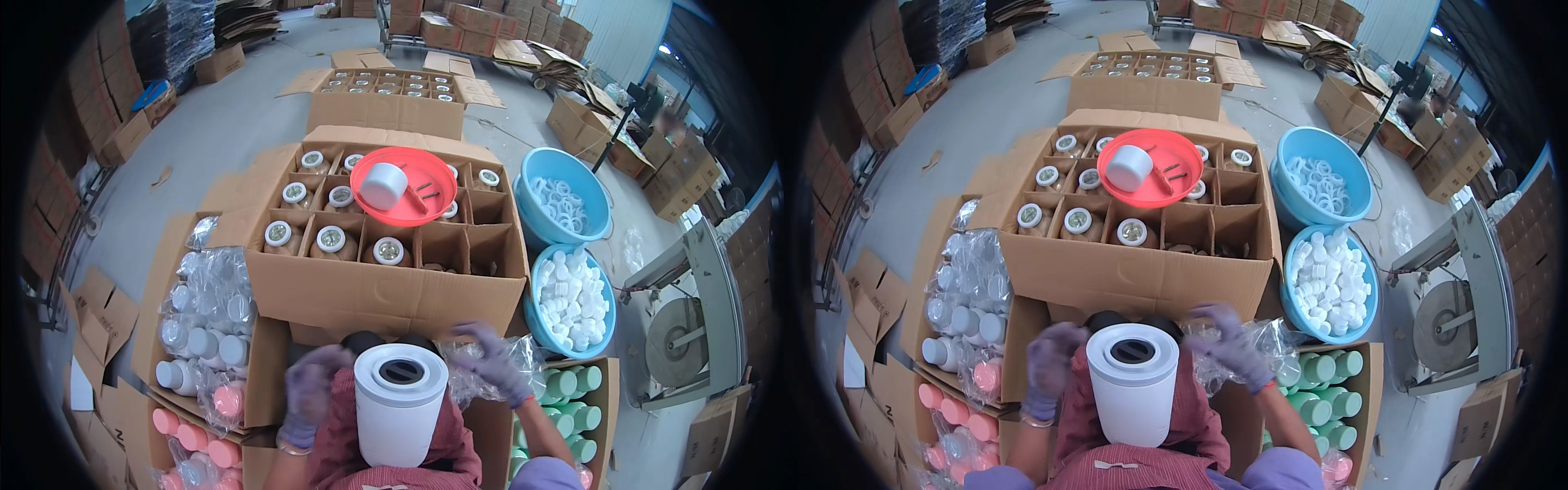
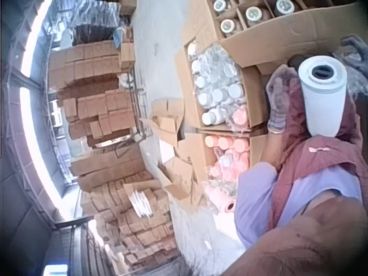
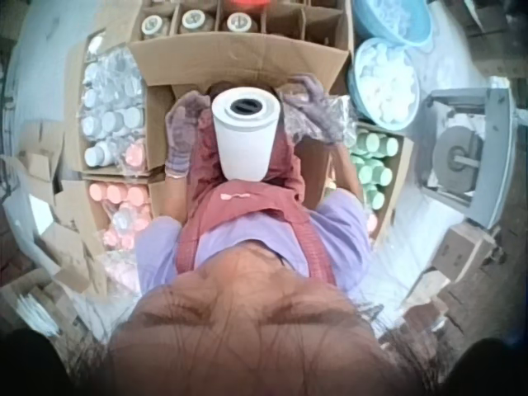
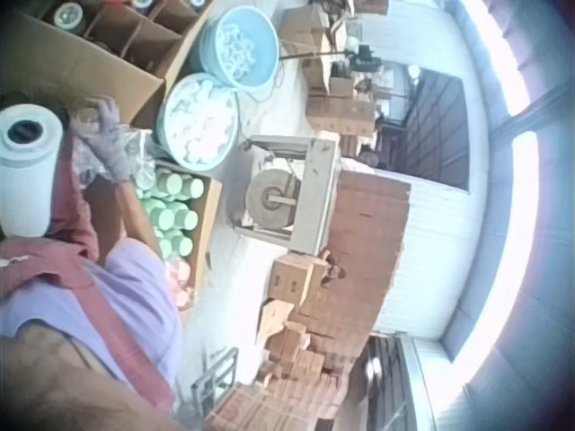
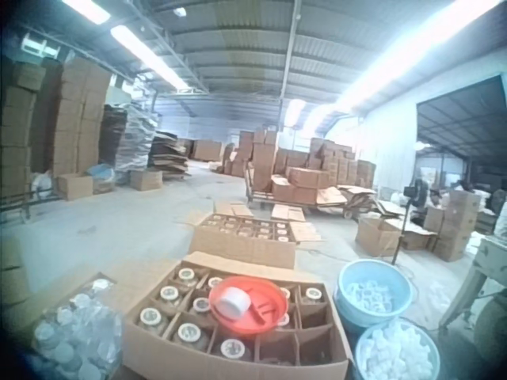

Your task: The person assembles thermos bottles by inserting inner liners into outer sleeves, screwing on lids, and placing each completed unit into a plastic bag. The person handles pink and white thermos bodies, lids, and liners, then bags the finished items.

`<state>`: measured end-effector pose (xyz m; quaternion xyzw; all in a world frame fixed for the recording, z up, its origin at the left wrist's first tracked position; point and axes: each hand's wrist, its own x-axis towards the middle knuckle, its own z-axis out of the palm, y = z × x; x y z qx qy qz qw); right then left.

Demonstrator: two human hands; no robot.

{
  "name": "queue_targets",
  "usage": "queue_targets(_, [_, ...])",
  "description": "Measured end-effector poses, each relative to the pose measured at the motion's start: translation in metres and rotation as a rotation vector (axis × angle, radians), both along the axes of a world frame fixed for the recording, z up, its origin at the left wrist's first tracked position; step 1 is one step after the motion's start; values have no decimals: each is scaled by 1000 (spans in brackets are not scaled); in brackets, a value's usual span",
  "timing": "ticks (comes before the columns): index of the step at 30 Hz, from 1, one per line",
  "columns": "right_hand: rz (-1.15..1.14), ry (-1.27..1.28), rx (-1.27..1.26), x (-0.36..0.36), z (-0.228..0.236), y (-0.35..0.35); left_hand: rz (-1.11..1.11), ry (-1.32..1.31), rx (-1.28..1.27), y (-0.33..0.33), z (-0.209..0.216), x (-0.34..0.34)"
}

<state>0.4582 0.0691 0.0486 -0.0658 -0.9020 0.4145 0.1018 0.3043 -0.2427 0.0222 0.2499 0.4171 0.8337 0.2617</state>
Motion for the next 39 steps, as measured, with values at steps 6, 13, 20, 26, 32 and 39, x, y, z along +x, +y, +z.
queue_targets(6, [260, 123, -430, -25, 28, -60, -281, 372, -303, 44, 42, -20])
queue_targets(13, [-188, -80, -931, -71, 22, -50, -275, 203, -454, 73, 73, -31])
queue_targets(20, [-58, 449, 327, -99, 65, -64, 280, -169, -201, 111, 67, -43])
queue_targets(26, [-176, 358, 137, -148, 44, 48, 401, 18, -308, 120, 62, -68])
queue_targets(32, [-628, -84, 628, -251, 22, 273, 250, -399, -182, 147, 23, -60])
queue_targets(39, [-564, -441, 792, -276, -19, 296, 167, -344, -261, 134, 7, -71])
